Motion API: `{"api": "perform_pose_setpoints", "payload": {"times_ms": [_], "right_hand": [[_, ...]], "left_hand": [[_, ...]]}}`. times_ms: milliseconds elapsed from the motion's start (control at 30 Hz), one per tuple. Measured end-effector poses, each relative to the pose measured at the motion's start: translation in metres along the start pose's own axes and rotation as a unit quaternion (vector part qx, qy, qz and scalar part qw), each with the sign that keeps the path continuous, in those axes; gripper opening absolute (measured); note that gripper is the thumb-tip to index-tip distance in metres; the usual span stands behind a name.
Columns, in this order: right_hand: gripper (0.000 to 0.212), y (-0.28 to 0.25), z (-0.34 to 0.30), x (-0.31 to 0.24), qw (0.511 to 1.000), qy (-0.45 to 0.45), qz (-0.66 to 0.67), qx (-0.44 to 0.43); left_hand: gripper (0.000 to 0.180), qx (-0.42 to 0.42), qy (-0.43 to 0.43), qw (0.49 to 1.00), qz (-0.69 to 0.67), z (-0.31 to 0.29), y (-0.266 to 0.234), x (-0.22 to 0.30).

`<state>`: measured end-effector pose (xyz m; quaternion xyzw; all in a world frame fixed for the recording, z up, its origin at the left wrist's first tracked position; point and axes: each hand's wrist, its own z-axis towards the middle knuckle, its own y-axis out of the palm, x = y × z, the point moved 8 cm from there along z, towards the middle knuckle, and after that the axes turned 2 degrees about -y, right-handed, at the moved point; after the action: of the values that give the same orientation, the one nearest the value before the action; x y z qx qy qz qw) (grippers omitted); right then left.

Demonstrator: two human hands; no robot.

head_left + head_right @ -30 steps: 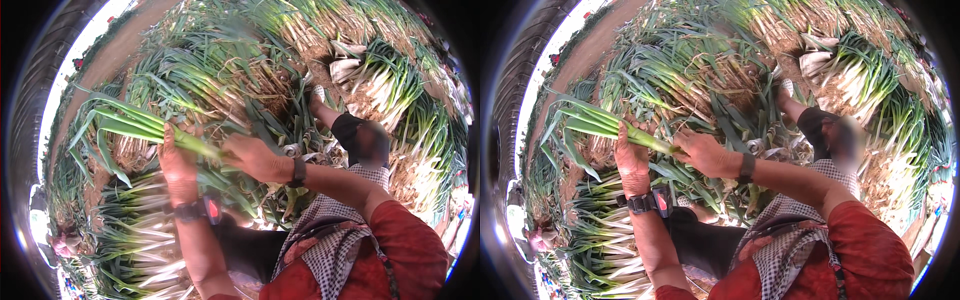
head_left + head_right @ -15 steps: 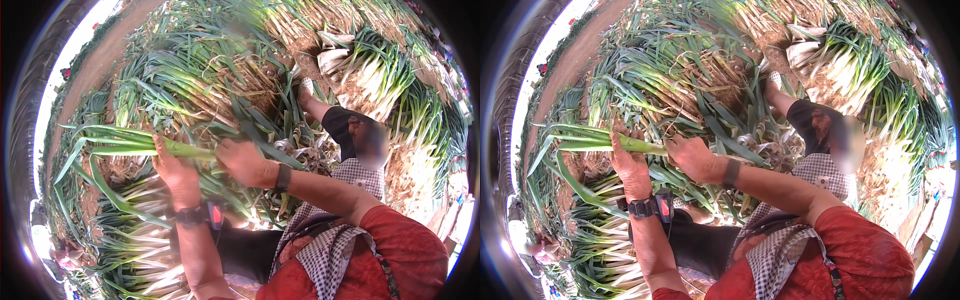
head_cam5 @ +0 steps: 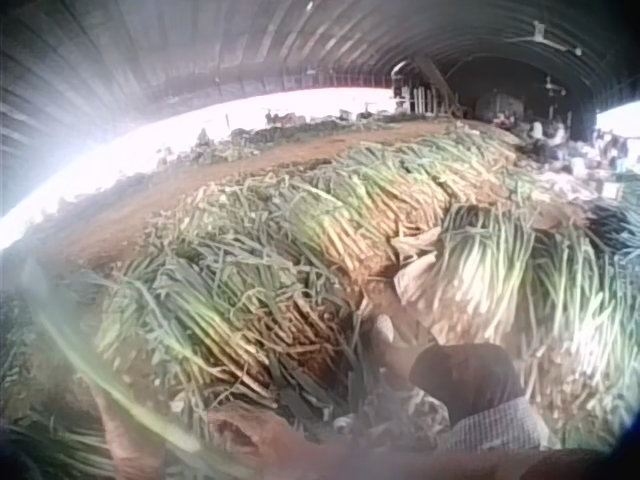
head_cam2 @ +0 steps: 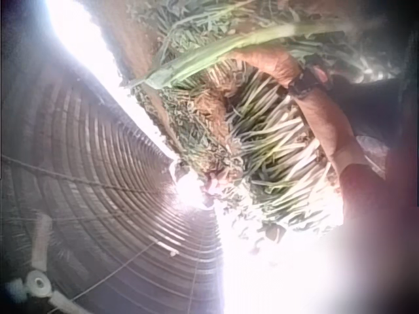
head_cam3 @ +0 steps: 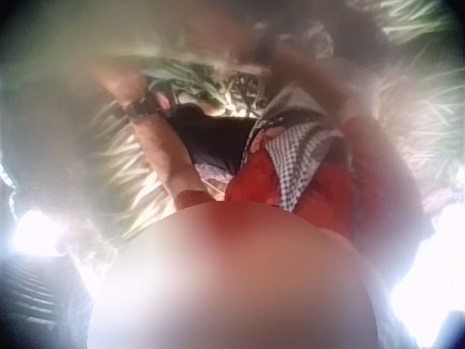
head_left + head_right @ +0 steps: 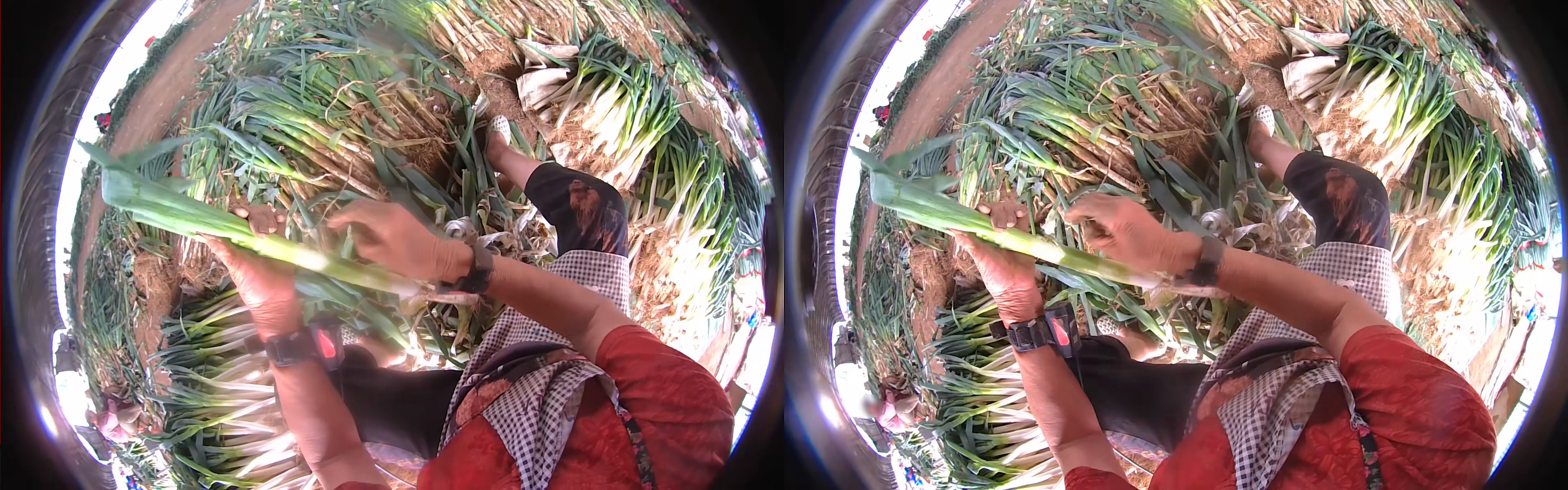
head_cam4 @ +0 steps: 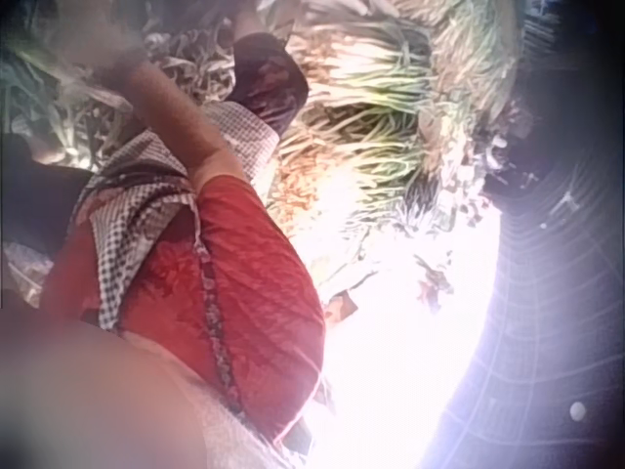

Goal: The person picks up a leek by hand, peels away the outer layers, and places it onto a pile before repeating the process with another leek.

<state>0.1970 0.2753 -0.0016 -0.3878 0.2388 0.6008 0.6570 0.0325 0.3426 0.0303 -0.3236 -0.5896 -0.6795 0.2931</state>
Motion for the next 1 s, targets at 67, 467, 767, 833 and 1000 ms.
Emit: {"api": "perform_pose_setpoints", "payload": {"times_ms": [67, 467, 767, 833, 1000], "right_hand": [[0.037, 0.006, 0.018, -0.032, 0.999, -0.043, 0.015, -0.026], [0.017, 0.009, -0.051, -0.005, 0.989, -0.025, -0.008, -0.147], [0.029, 0.035, -0.003, -0.033, 0.997, 0.010, -0.076, -0.027], [0.027, 0.036, -0.002, -0.029, 0.997, 0.025, -0.066, -0.023], [0.022, 0.036, 0.000, -0.025, 0.998, 0.052, -0.033, -0.024]], "left_hand": [[0.053, -0.042, -0.011, 0.999, -0.008, -0.002, 0.004, -0.005], [0.041, -0.090, 0.004, 0.995, -0.041, 0.000, 0.000, 0.015], [0.046, -0.008, 0.051, 0.999, 0.015, -0.012, 0.000, 0.000], [0.045, 0.003, 0.047, 0.999, 0.027, -0.012, 0.001, 0.001], [0.041, -0.093, 0.035, 0.995, -0.006, -0.015, 0.010, 0.003]]}}
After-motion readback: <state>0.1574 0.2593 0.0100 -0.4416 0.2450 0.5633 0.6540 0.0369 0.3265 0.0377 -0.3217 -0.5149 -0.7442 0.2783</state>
